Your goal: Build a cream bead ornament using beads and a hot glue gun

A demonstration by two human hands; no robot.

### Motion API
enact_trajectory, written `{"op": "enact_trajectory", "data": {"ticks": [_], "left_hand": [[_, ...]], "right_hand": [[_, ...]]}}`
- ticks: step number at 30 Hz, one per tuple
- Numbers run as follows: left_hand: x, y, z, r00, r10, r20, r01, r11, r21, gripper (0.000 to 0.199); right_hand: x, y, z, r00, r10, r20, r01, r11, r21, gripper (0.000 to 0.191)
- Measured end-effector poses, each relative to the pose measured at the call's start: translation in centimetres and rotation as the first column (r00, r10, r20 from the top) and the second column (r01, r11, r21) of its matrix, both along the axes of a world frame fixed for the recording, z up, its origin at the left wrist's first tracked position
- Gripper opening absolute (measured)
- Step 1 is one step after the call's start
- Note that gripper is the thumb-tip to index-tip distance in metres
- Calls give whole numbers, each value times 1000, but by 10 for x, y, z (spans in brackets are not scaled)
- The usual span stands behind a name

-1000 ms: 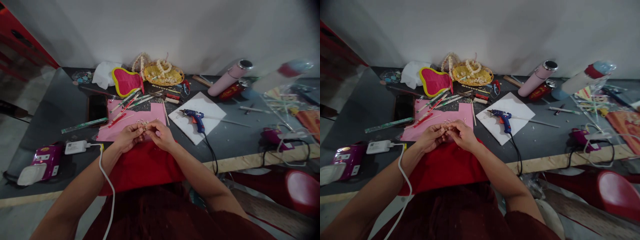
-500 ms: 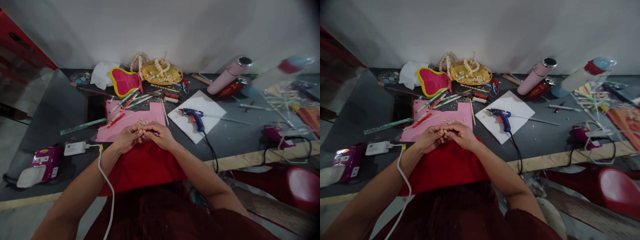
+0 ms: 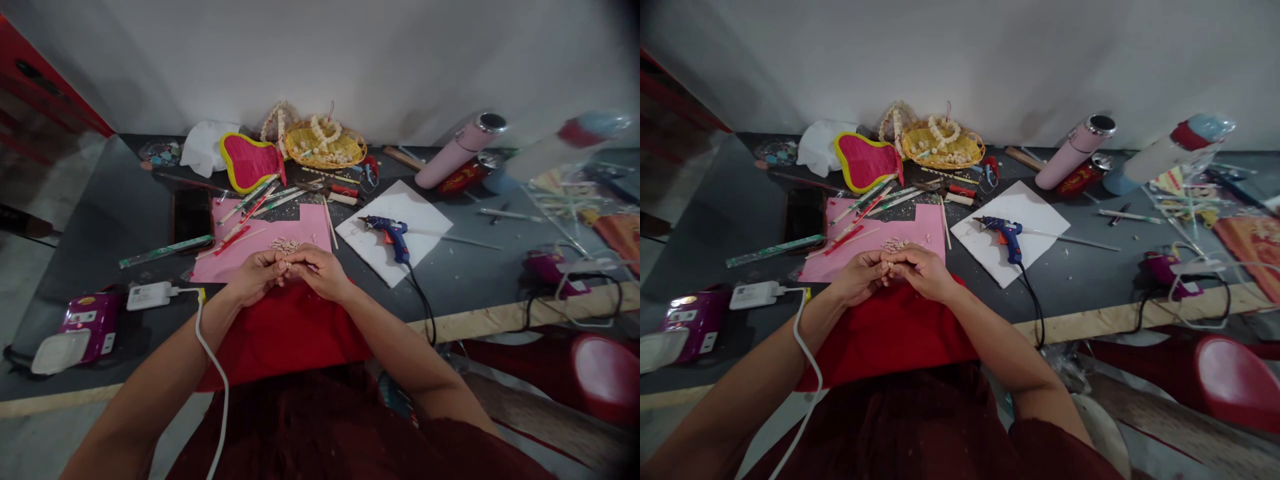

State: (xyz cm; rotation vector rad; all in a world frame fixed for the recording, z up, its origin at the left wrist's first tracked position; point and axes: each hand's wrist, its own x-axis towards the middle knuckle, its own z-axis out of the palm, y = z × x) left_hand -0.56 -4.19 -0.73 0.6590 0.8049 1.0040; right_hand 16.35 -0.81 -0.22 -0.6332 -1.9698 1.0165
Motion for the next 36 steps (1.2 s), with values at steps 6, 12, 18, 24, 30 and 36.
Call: {"op": "enact_trajectory", "data": {"ticks": [6,12,18,24,30,36], "left_hand": [[-1,-1,-2,1000,-11,-16,11,1000,10,25],[-1,0,-4,999,-15,-36,15,1000,11,26],[-1,0,-3,998,-15,-54,16,1000,3,28],[0,0,-3,999,-9,-48,9,1000,1,27],[0,0,-1,999,45,11,-45,999,-31,27],[1,0,0,1000,24,18,-23,999,-23,26]], "right_hand": [[0,0,0,1000,1,4,-1,1000,-8,14],[0,-1,-2,1000,1,7,-1,1000,-7,12],[-1,-1,-2,999,-24,46,23,1000,12,13],[-1,-1,-1,999,-25,46,25,1000,11,11],[0,-1,4,1000,-8,21,9,999,-51,19],[1,-1,4,999,-31,17,31,999,-18,17]]}}
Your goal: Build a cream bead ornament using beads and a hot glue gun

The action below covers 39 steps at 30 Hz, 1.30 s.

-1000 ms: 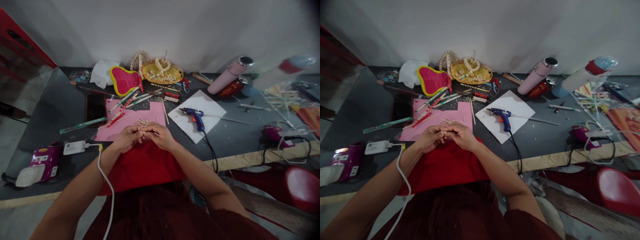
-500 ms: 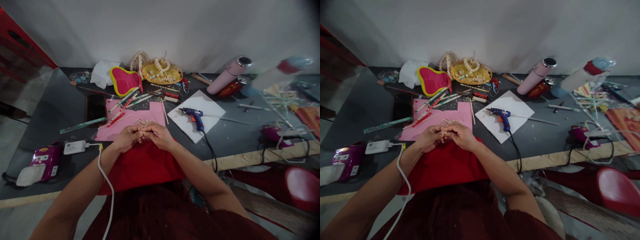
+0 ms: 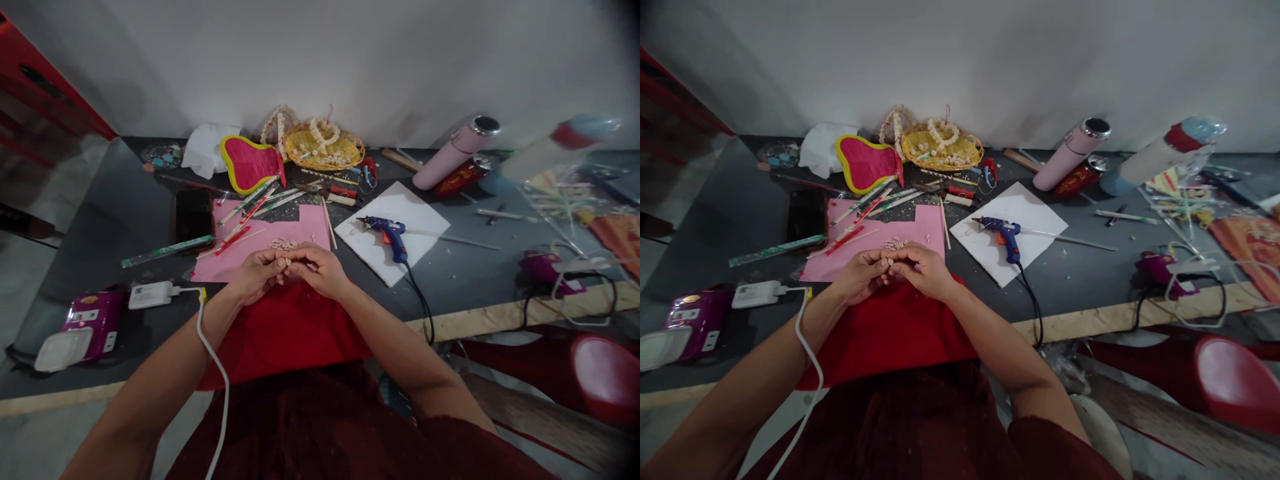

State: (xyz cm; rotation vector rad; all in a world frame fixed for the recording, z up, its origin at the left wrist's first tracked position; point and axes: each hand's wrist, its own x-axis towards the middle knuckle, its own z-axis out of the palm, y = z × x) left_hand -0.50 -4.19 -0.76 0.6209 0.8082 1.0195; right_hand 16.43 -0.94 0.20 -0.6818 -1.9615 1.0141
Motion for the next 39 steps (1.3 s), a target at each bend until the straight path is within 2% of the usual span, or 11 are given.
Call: {"op": "enact_trajectory", "data": {"ticks": [5,10,16,24,32,39], "left_hand": [[1,1,-2,1000,13,-1,-13,1000,17,25],[1,0,-1,998,16,-53,-13,999,47,23],[2,-1,1,994,18,-107,-11,998,68,20],[2,0,2,995,17,-97,-10,997,72,22],[1,-2,-2,992,14,-125,-3,996,85,16],[3,-2,1,994,36,-105,-28,996,79,19]], "right_hand": [[3,2,-1,995,-74,71,64,990,126,17],[5,3,-1,990,-77,116,52,976,210,18],[6,4,-1,984,-75,159,41,978,205,20],[7,4,-3,977,-103,189,43,953,300,19],[4,1,-4,971,-123,206,61,957,284,17],[0,-1,-4,970,-133,202,74,958,275,20]]}}
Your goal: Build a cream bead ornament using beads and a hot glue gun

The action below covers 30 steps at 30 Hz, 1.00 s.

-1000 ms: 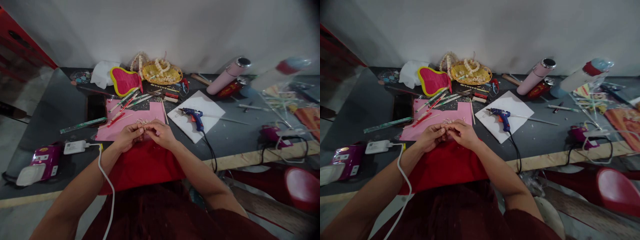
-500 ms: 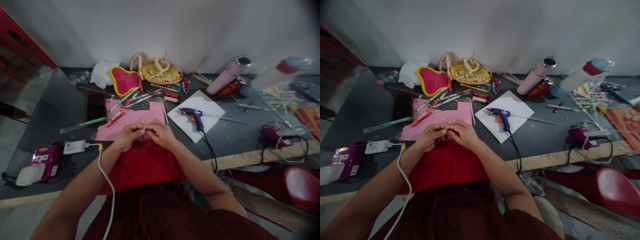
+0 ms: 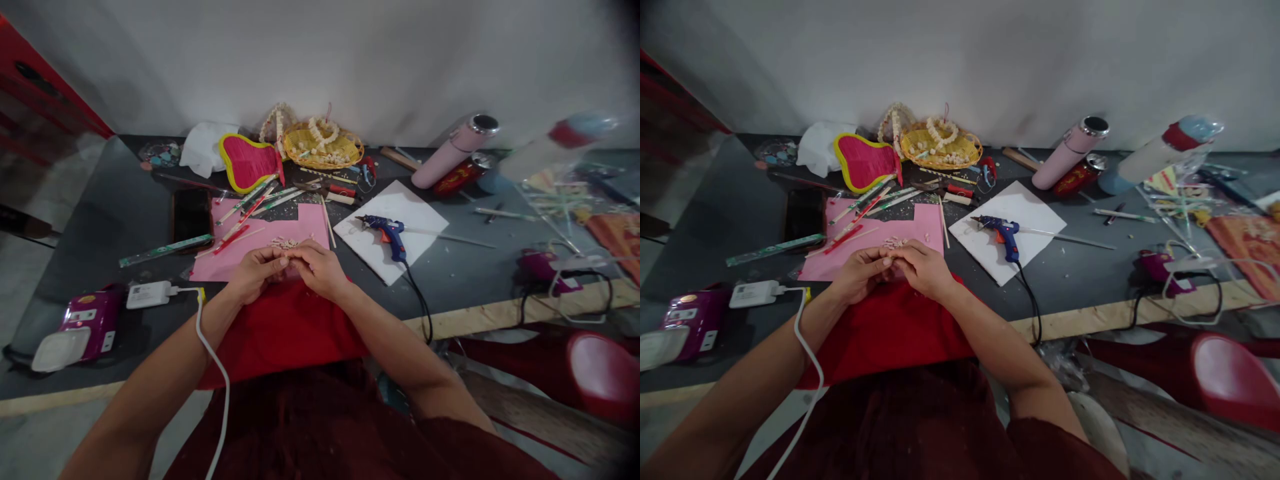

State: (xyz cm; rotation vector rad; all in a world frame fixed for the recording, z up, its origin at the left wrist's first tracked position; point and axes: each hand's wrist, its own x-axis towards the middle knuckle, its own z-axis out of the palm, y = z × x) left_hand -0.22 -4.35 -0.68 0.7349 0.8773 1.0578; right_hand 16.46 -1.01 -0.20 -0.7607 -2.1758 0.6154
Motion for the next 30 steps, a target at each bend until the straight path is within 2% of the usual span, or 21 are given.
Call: {"op": "enact_trajectory", "data": {"ticks": [4,8,11,15,23,30], "left_hand": [[-1,1,4,998,64,8,-64,998,-25,20],[-3,2,6,991,126,51,-124,991,-42,19],[-4,3,4,986,145,84,-142,989,-39,16],[-4,3,3,986,143,87,-141,989,-35,15],[-3,2,0,999,49,16,-48,997,-54,23],[-3,1,0,1000,-3,20,4,999,-37,23]], "right_hand": [[7,6,0,1000,-8,-1,8,1000,5,28],[21,20,-1,977,-213,-26,212,976,-60,30],[26,26,-4,962,-271,-5,270,960,-80,24],[22,22,-4,980,-199,7,199,975,-102,21],[7,7,0,998,23,-51,-28,994,-105,26],[3,4,-2,998,58,-20,-59,998,-27,23]]}}
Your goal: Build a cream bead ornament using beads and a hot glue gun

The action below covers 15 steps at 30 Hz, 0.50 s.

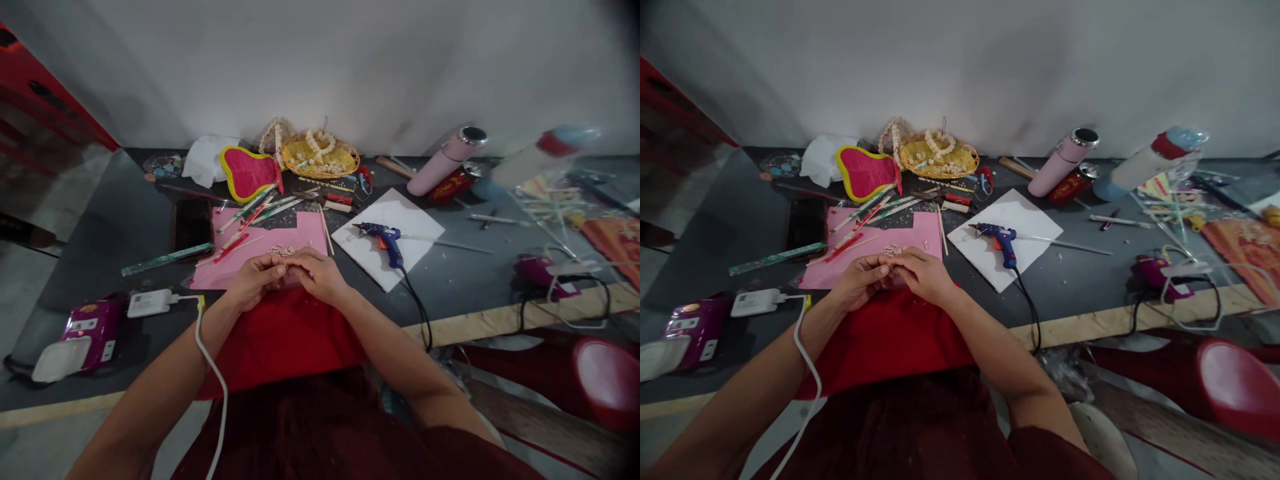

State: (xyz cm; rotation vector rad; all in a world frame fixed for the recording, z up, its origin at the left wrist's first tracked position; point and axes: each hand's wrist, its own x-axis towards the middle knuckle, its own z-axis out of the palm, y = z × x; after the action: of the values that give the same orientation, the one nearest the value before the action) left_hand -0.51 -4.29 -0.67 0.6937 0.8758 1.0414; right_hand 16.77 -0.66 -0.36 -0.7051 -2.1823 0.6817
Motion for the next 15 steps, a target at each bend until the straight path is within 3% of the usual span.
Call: {"op": "enact_trajectory", "data": {"ticks": [4,10,15], "left_hand": [[0,1,2,999,37,-28,-37,999,-8,22],[-2,5,2,978,193,77,-195,981,21,15],[-3,7,4,959,246,140,-252,968,22,11]], "right_hand": [[5,3,2,1000,-25,16,25,1000,-4,27],[24,21,3,943,-332,22,333,941,-68,22],[22,21,-3,947,-273,168,282,959,-35,18]]}}
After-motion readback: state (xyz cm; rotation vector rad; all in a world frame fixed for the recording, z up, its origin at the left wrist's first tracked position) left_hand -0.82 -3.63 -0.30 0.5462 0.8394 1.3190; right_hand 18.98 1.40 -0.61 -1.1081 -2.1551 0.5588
